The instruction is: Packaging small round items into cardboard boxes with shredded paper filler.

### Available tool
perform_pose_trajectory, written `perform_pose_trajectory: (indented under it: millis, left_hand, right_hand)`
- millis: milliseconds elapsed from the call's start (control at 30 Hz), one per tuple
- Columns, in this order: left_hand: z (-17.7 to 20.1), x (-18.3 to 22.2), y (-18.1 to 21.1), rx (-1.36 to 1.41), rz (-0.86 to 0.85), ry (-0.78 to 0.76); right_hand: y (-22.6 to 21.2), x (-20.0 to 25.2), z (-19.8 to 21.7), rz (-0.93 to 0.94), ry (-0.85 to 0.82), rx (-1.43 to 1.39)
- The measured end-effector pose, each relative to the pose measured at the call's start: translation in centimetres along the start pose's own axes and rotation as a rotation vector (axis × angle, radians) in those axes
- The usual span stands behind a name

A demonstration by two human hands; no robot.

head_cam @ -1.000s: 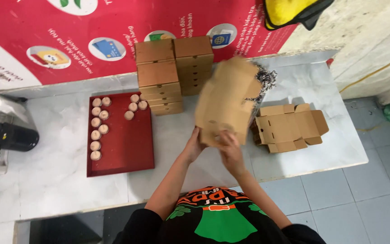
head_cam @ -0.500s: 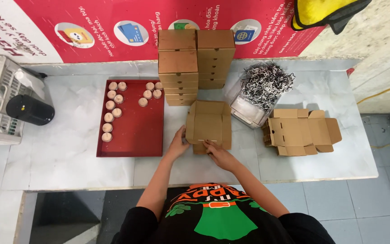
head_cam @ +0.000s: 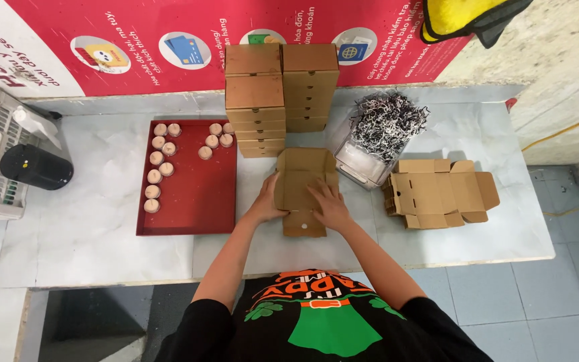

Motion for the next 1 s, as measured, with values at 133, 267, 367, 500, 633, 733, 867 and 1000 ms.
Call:
perform_pose_trajectory:
  millis: [133, 267, 367, 500, 633, 733, 867, 1000]
  left_hand:
    - [-1.1, -0.1, -3.1, -0.109, 0.05, -0.045]
    - [0.3, 1.2, -0.6, -0.137, -0.012, 0.047]
    - [0.4, 1.8, 1.7, -0.173, -0.089, 0.043]
    - [1.1, 1.4, 4.0, -0.226, -0.103, 0.032]
    - [1.6, 0.7, 5.1, -0.303, -0.041, -0.022]
    - [1.0, 0.6, 4.9, -0.418, -0.09, -0.077]
    - [-0.3, 0.5, 5.1, -0.482, -0.095, -0.152]
    - [-1.8, -0.1, 4.0, -0.477, -0.089, -0.203]
  right_hand:
    - [-0.9, -2.7, -2.0, 0.053, -0.053, 0.15]
    - [-2.4, -5.0, -2.7, 0.03, -0.115, 0.248]
    - [-2.2, -6.4, -3.7, -0.01, -0.154, 0.277]
    - [-1.7, -6.9, -3.5, 0.022, -0.048, 0.124]
    - [1.7, -2.9, 0.4, -0.013, 0.358, -0.121]
    - [5.4, 0.5, 1.7, -0.187, 0.502, -0.031]
    - [11.9, 1.2, -0.7, -0.376, 0.349, -0.488]
    - [9.6, -0.2, -0.9, -0.189, -0.023, -0.542]
Point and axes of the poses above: each hand's wrist, its own x-axis away from the middle knuckle, its own z-axis out of the back of the hand, y = z × x, the point moved 10 cm from there along -x, towards the middle knuckle, and after that the axes turned 7 degrees about -z, right-handed, at the moved point
